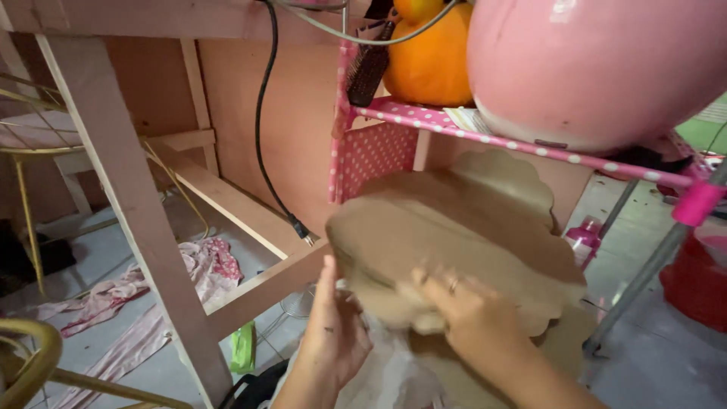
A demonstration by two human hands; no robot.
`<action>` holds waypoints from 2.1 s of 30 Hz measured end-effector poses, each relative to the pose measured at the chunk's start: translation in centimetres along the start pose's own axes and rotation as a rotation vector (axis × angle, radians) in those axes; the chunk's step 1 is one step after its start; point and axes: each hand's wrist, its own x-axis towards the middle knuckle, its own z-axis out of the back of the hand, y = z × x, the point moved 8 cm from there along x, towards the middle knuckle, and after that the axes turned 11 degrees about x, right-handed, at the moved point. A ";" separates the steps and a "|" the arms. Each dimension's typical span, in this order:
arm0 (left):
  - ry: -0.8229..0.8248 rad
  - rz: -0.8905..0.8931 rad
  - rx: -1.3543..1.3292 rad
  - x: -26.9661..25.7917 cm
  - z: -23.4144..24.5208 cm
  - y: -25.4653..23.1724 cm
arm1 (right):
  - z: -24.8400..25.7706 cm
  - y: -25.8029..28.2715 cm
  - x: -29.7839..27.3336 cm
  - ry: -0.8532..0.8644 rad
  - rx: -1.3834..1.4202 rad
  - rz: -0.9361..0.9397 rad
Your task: Organizing paper liners and household items on a shelf and the floor.
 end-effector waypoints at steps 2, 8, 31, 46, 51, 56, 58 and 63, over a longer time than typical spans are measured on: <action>0.006 0.017 -0.074 -2.4 -2.1 -1.4 | 0.7 1.5 -1.8 -0.017 0.026 0.185; -0.043 0.069 -0.019 1.9 2.1 3.2 | 1.1 1.8 -5.7 0.038 0.017 0.532; -0.119 -0.048 0.196 2.7 10.4 4.1 | -2.6 -23.9 -5.6 -0.180 0.508 -1.066; -0.354 -0.016 0.029 -0.9 10.3 0.9 | -8.9 -18.0 -6.7 -0.117 1.641 -1.359; -0.177 -0.045 -0.064 -2.1 7.0 -0.7 | -8.6 -15.8 -6.9 -0.103 1.814 -1.380; -0.082 -0.137 -0.097 -1.8 6.7 -2.0 | -9.1 -16.7 -8.3 -0.176 1.686 -1.341; -0.050 -0.114 -0.108 -1.1 6.6 -1.4 | -8.8 -16.8 -8.7 -0.217 1.632 -1.288; -0.130 -0.064 -0.065 -0.7 6.0 0.1 | -7.5 -13.3 -9.1 -0.246 1.563 -1.392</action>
